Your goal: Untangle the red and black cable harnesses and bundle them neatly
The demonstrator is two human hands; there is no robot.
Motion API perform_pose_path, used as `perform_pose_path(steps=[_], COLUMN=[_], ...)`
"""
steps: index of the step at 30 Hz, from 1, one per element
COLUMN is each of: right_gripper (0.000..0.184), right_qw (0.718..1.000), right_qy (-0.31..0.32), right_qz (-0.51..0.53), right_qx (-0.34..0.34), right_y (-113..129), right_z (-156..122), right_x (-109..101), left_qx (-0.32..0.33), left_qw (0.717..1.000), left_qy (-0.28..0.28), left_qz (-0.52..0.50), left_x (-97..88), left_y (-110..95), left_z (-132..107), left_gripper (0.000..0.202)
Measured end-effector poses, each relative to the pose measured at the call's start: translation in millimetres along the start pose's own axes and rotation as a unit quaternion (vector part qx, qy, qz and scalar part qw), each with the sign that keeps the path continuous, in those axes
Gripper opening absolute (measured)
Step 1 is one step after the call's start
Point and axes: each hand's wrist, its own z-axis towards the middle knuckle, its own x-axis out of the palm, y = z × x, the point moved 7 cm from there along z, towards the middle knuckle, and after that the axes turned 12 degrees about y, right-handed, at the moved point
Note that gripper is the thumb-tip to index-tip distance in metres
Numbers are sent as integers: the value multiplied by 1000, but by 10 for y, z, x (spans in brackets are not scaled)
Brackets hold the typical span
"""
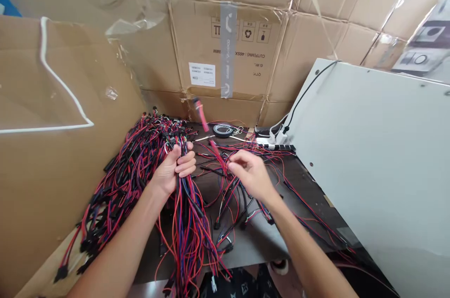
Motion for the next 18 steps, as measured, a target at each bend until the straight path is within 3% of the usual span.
perform_pose_path(steps=[4, 7, 12, 16, 18], right_gripper=[13, 12, 13, 8, 6], right_qw=[996, 996, 993, 994, 993], right_qy=[74, 82, 92, 55, 84], right_qz=[-40, -43, -73, -100, -87], right_qx=[4, 16, 22, -4, 10], right_y=[32, 25, 52, 70, 9], right_z=[-16, -85, -184, -184, -175], right_x=[486, 675, 837, 828, 856], left_qx=[61, 72, 58, 37, 40], left_qw=[998, 996, 996, 997, 998], left_qy=[-3, -20, -36, -37, -39], left_qz=[20, 41, 54, 50, 40], left_x=[11, -14, -30, -8, -7], left_y=[-55, -111, -137, -145, -179], left_z=[-4, -13, -11, -19, -29], left_gripper=[58, 51, 25, 26, 27])
